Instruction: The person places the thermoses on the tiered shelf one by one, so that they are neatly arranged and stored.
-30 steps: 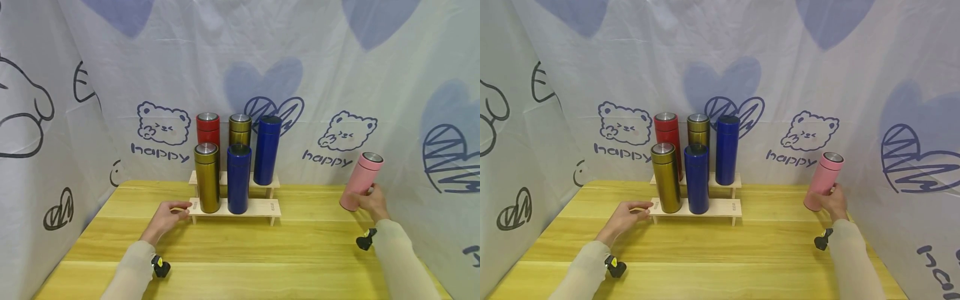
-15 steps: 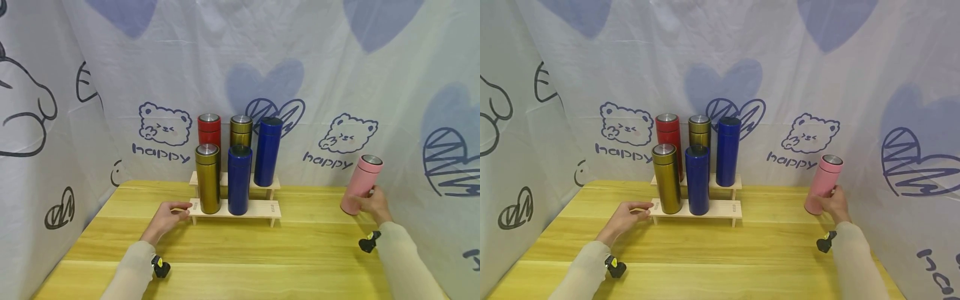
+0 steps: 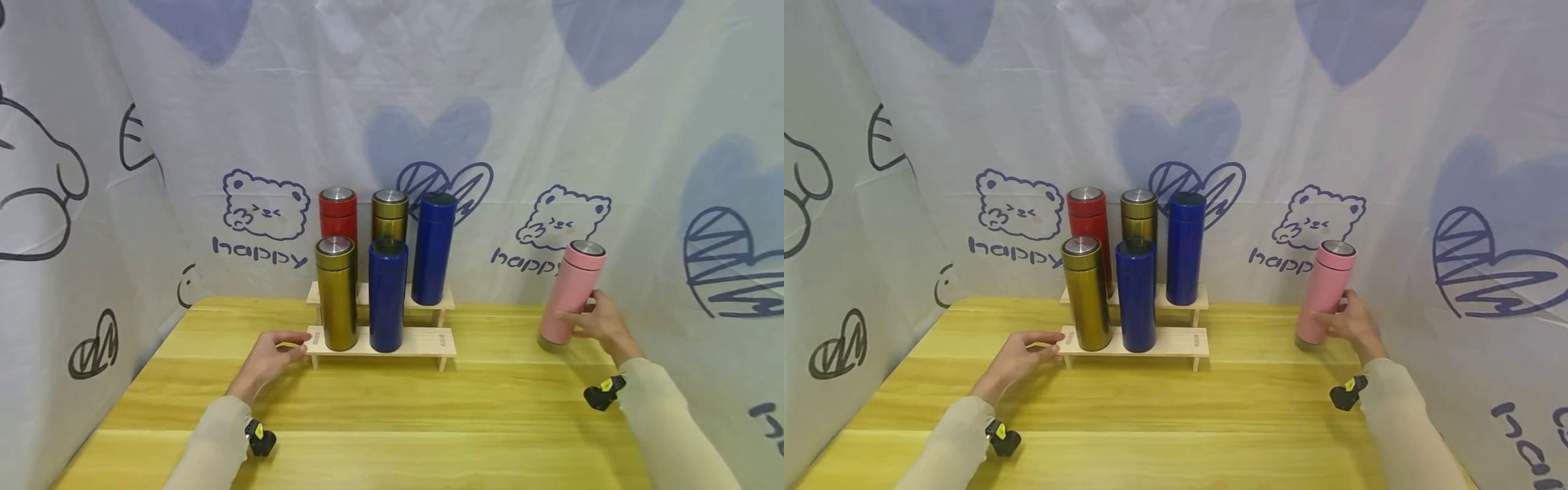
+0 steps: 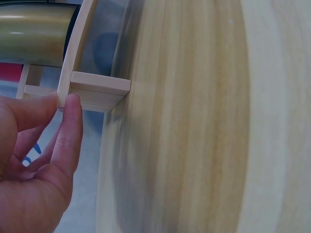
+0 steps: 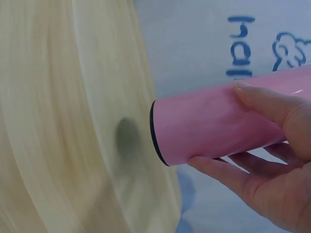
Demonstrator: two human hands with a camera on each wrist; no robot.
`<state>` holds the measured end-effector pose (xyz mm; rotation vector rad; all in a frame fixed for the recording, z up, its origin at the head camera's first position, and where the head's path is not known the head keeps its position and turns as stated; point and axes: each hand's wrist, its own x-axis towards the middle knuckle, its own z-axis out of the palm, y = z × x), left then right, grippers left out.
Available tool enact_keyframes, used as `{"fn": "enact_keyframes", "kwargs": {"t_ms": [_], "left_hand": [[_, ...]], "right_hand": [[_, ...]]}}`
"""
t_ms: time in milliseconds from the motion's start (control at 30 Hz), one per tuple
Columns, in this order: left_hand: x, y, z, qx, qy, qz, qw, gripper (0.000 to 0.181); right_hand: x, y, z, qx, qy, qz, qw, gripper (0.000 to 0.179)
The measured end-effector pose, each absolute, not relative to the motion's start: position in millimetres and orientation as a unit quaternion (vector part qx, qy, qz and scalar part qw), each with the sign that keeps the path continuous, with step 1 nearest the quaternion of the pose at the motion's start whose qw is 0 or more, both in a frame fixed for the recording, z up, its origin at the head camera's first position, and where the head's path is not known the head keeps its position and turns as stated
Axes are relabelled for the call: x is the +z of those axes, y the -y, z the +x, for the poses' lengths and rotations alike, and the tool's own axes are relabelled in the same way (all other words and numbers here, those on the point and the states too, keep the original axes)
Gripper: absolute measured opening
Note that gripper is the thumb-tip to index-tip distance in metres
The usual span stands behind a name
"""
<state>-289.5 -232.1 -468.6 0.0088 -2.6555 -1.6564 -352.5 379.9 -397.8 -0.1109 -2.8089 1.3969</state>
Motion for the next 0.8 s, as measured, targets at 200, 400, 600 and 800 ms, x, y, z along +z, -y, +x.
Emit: {"fn": "enact_keyframes", "kwargs": {"t_ms": [200, 400, 600, 800], "left_hand": [[-471, 232, -289, -0.528, 0.849, 0.006, 0.005, 0.032], [-471, 233, -289, -0.529, 0.849, 0.004, 0.005, 0.032], [-469, 232, -288, -0.530, 0.848, -0.003, 0.005, 0.032], [-469, 232, -289, -0.534, 0.845, -0.002, 0.005, 0.032]], "right_hand": [[-390, -363, -349, 0.450, 0.893, -0.009, -0.004, 0.096], [-383, -347, -344, 0.445, 0.895, 0.007, -0.008, 0.101], [-377, -333, -339, 0.449, 0.893, 0.026, -0.008, 0.101], [-369, -317, -332, 0.447, 0.893, 0.045, -0.014, 0.101]]}}
